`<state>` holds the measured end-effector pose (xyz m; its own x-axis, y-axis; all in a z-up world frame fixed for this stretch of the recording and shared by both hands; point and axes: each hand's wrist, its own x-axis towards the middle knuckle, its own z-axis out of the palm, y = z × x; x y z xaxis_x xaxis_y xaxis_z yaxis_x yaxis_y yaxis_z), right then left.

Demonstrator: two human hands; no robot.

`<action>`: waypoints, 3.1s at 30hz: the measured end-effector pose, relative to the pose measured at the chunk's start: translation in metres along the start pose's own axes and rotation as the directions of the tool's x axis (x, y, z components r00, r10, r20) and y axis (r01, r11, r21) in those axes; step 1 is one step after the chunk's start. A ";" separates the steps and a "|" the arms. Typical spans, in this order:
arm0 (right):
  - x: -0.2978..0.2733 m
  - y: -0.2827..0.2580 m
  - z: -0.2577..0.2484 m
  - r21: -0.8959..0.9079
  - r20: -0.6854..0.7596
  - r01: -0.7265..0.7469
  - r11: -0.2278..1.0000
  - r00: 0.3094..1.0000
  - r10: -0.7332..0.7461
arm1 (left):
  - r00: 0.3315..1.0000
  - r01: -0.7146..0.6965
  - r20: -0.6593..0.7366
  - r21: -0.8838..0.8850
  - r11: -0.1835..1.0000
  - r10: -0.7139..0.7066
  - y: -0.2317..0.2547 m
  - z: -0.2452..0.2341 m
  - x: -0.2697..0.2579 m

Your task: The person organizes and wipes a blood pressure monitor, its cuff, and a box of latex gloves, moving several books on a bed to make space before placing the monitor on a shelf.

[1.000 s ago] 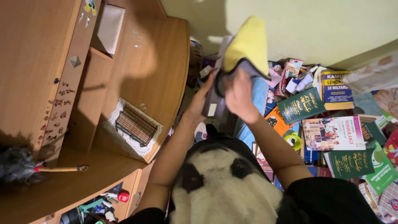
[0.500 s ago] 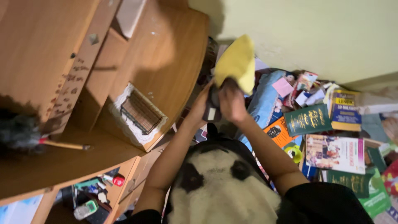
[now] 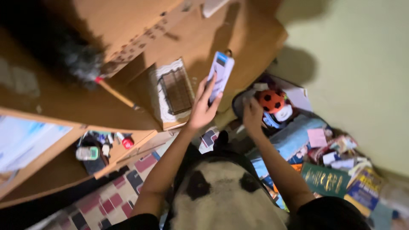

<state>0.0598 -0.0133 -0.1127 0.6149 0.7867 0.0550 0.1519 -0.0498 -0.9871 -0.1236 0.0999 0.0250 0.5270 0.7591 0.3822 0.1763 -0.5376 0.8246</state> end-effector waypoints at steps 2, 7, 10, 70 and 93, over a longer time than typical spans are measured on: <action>0.043 0.016 0.017 0.055 0.034 -0.014 0.998 0.999 0.012 | 0.998 0.015 0.054 0.014 1.000 -0.016 0.009 -0.023 -0.017; 0.133 0.085 0.076 0.327 0.164 -0.125 0.937 0.984 0.074 | 0.991 -0.036 0.135 0.089 0.995 0.023 0.034 -0.069 -0.057; 0.165 0.078 0.096 -0.301 0.298 0.265 0.916 0.939 -0.174 | 0.970 0.122 0.203 0.076 0.990 -0.135 0.052 -0.099 -0.074; -0.076 -0.374 0.372 -0.229 0.854 0.972 0.051 0.225 -0.468 | 0.940 -0.072 -0.247 0.526 0.847 0.234 0.048 -0.515 -0.152; -0.081 -0.366 0.371 -0.229 0.831 0.970 0.087 0.241 -0.501 | 0.960 -0.054 -0.212 0.504 0.862 0.184 0.042 -0.511 -0.152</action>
<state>-0.3323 0.1696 0.1884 -0.5709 0.7263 0.3829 0.7867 0.6174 0.0018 -0.6216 0.1497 0.2148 0.3623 0.7077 0.6065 0.5430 -0.6892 0.4798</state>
